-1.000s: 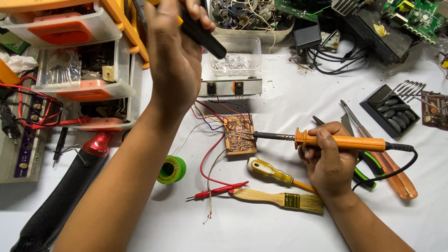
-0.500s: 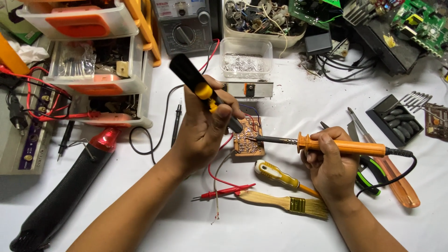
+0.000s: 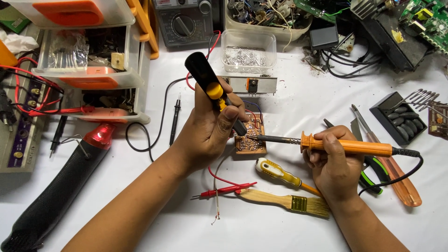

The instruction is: Desoldering electronic components from a printed circuit board using a soldering iron and a manual desoldering pump.

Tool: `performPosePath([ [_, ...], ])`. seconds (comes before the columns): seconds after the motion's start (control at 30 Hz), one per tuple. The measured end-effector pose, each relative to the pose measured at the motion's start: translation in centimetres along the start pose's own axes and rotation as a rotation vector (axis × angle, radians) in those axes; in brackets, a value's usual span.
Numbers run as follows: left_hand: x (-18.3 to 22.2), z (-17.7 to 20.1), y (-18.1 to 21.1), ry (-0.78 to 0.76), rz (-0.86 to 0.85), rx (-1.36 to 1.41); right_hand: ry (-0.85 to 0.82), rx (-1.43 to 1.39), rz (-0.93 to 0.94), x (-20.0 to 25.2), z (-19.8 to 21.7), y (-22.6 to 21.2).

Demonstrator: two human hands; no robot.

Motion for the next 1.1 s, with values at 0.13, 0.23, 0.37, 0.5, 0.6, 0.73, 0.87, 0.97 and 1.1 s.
performPosePath([
  [0.13, -0.02, -0.01, -0.32, 0.002, 0.016, 0.010, 0.012, -0.009, -0.019, 0.01, 0.13, 0.34],
  [0.23, -0.03, -0.06, -0.46, 0.001, 0.020, 0.021, 0.001, 0.000, -0.013, -0.01, 0.06, 0.20],
  [0.37, -0.09, -0.04, -0.44, 0.003, 0.018, 0.002, 0.000, -0.015, 0.000, -0.01, -0.16, 0.08],
  [0.5, -0.10, -0.10, -0.56, 0.000, 0.030, 0.031, -0.016, -0.001, 0.032, -0.02, -0.26, -0.20],
  [0.6, -0.09, -0.10, -0.68, -0.004, 0.040, 0.038, -0.010, 0.017, 0.018, -0.06, -0.22, -0.15],
  [0.73, -0.08, -0.15, -0.51, -0.019, 0.033, 0.008, 0.009, -0.003, -0.001, -0.02, 0.04, 0.34],
  [0.87, -0.11, -0.09, -0.54, -0.012, 0.055, 0.024, 0.016, -0.009, -0.023, 0.03, 0.13, 0.39],
  [0.97, -0.12, -0.12, -0.51, -0.013, 0.085, 0.075, 0.027, -0.010, -0.036, 0.07, 0.09, 0.45],
  [1.1, -0.06, -0.06, -0.64, -0.004, 0.110, 0.045, 0.020, -0.014, -0.024, 0.01, 0.06, 0.39],
])
Point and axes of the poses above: each hand's wrist, its own x-axis away from the middle knuckle, its own z-axis out of the back of the hand, y = z × x, the point moved 8 cm from there along -x, towards the middle knuckle, and after that the axes turned 8 degrees about x, right-handed, at the moved point
